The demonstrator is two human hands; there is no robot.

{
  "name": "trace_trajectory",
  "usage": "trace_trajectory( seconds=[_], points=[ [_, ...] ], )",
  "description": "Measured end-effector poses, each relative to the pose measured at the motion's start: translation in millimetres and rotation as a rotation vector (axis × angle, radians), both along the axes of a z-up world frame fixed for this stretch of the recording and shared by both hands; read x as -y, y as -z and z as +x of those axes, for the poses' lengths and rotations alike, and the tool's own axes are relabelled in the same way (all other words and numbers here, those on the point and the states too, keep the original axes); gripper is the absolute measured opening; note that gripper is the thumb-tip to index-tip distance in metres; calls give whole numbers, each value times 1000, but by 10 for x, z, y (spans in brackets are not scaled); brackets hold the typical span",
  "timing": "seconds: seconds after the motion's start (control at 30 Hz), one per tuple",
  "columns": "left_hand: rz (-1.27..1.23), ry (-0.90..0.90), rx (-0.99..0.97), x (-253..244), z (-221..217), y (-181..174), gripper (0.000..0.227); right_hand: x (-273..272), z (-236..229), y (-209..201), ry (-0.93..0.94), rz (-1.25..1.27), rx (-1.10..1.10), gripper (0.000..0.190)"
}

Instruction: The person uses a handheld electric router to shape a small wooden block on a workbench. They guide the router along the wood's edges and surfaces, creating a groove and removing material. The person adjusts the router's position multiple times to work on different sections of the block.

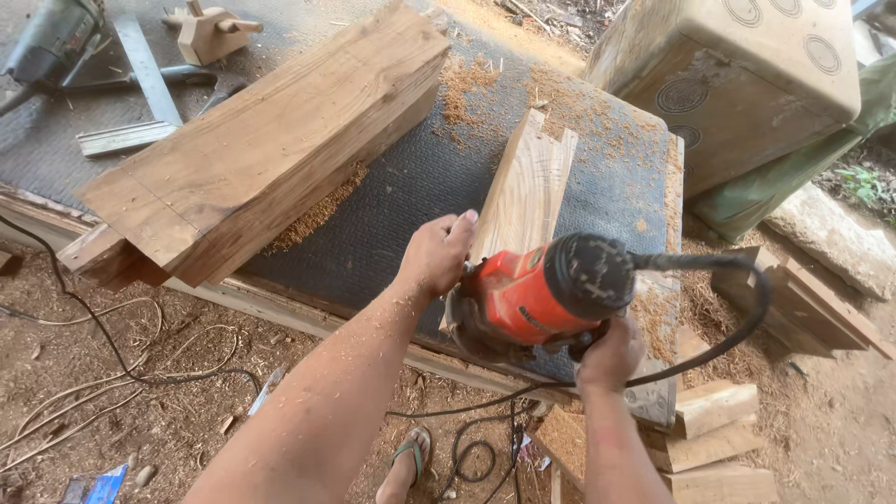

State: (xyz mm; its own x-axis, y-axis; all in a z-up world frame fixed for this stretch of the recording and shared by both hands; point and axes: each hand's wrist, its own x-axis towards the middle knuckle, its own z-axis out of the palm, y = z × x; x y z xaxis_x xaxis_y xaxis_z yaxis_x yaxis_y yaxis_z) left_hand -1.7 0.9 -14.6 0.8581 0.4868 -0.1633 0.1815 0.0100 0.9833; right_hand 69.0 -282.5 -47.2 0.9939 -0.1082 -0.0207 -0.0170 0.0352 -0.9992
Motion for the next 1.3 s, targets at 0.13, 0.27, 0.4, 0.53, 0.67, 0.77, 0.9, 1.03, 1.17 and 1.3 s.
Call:
trace_trajectory(
  seconds=[0.13, 0.27, 0.4, 0.53, 0.67, 0.77, 0.9, 1.03, 1.17, 1.3],
  points=[
    [-21, 34, 18, 11, 53, -28, 55, 46, -12, -163, 26, 46, -34, 31],
    [-1, 2, 0, 1, -23, 193, 54, -46, -49, 121, -43, -104, 38, 36],
    [6, -23, 46, 41, -21, 240, 51, 4, -46, 229, -11, 61, 1, 22],
    [-57, -12, 76, -16, 47, 8, 49, 29, 46, -49, -26, 122, 0, 25],
    [-96, -65, 95, 44, 36, -195, 48, -33, 95, -248, -83, 184, 100, 23],
    [-12, -114, 135, 18, 230, -241, 49, -104, 315, -261, -21, 106, 66, 27],
    [-41, -114, 160, 31, 358, -119, 49, -81, 513, -135, -29, 183, 128, 30],
    [-71, -111, 217, 24, 428, -102, 44, -88, 662, -146, -45, 167, 112, 34],
    [-87, -53, 211, -25, 394, -104, 39, -63, 649, -276, -149, 118, 27, 28],
    [-225, 70, 145, -121, 456, -169, 33, -111, 556, -394, -107, 101, -44, 23]
  ],
)
